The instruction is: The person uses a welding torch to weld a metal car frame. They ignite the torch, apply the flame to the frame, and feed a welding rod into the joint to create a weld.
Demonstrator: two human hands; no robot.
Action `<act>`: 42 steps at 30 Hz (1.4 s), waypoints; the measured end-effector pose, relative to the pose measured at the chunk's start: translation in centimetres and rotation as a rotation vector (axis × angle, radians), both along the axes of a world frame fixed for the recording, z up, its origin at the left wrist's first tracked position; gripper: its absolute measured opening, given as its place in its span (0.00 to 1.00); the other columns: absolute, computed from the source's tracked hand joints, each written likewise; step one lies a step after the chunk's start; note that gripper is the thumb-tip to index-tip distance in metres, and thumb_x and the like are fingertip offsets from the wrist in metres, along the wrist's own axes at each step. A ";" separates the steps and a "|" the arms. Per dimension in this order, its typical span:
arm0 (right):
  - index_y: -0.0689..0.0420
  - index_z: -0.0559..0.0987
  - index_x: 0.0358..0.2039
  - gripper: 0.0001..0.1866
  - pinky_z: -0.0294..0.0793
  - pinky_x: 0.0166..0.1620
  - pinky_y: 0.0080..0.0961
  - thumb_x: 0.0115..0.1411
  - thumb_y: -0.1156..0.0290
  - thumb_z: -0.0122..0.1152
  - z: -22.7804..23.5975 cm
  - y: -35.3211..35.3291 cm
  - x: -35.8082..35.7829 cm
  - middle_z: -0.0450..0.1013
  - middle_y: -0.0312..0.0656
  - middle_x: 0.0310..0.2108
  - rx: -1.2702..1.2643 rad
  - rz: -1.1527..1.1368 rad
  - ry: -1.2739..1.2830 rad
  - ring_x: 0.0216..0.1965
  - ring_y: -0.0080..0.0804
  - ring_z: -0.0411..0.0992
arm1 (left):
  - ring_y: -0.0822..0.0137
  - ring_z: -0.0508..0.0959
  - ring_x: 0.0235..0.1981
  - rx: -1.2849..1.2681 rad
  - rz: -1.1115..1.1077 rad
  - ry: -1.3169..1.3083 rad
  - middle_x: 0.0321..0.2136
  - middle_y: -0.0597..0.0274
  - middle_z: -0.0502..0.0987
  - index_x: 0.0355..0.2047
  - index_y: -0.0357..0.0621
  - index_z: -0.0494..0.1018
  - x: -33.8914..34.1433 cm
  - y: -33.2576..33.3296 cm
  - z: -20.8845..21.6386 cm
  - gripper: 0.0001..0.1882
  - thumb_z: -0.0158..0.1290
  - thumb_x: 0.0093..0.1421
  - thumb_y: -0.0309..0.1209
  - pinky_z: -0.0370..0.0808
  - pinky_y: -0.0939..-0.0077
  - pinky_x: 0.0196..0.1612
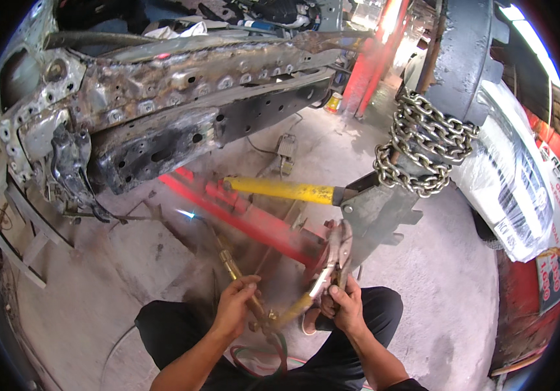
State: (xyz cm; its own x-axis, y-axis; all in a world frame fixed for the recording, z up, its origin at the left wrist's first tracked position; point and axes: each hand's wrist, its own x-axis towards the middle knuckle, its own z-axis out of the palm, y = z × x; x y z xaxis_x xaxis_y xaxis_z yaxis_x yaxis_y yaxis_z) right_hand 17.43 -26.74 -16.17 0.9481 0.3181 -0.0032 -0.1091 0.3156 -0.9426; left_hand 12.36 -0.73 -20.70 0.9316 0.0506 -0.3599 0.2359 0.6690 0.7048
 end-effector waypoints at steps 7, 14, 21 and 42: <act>0.54 0.75 0.42 0.13 0.57 0.18 0.21 0.68 0.59 0.66 -2.8 1.9 1.1 0.65 0.31 0.21 -0.006 -0.057 0.163 0.15 0.19 0.59 | 0.69 0.79 0.39 0.071 -0.021 -0.071 0.40 0.63 0.77 0.49 0.37 0.79 -0.3 -0.3 -0.7 0.15 0.57 0.71 0.36 0.77 0.71 0.44; 0.53 0.72 0.43 0.13 0.58 0.19 0.23 0.68 0.62 0.65 -4.0 4.7 1.6 0.63 0.31 0.20 -0.011 -0.059 0.266 0.16 0.21 0.58 | 0.73 0.78 0.35 0.060 0.041 -0.084 0.35 0.64 0.80 0.44 0.34 0.81 -0.4 -1.2 -1.1 0.15 0.60 0.69 0.37 0.76 0.74 0.40; 0.56 0.72 0.48 0.15 0.63 0.22 0.23 0.66 0.67 0.66 -2.5 3.8 2.7 0.66 0.35 0.24 0.049 0.083 0.244 0.18 0.23 0.63 | 0.72 0.77 0.33 0.003 0.070 0.002 0.32 0.66 0.78 0.42 0.35 0.82 -0.6 -0.1 -0.5 0.13 0.61 0.68 0.35 0.75 0.75 0.39; 0.64 0.74 0.57 0.23 0.65 0.25 0.21 0.69 0.62 0.63 1.1 4.1 3.6 0.70 0.33 0.26 -0.411 0.293 0.163 0.21 0.20 0.66 | 0.76 0.75 0.30 0.179 -0.078 -0.057 0.31 0.66 0.79 0.44 0.35 0.83 -0.4 -1.1 -1.1 0.17 0.66 0.64 0.38 0.71 0.78 0.31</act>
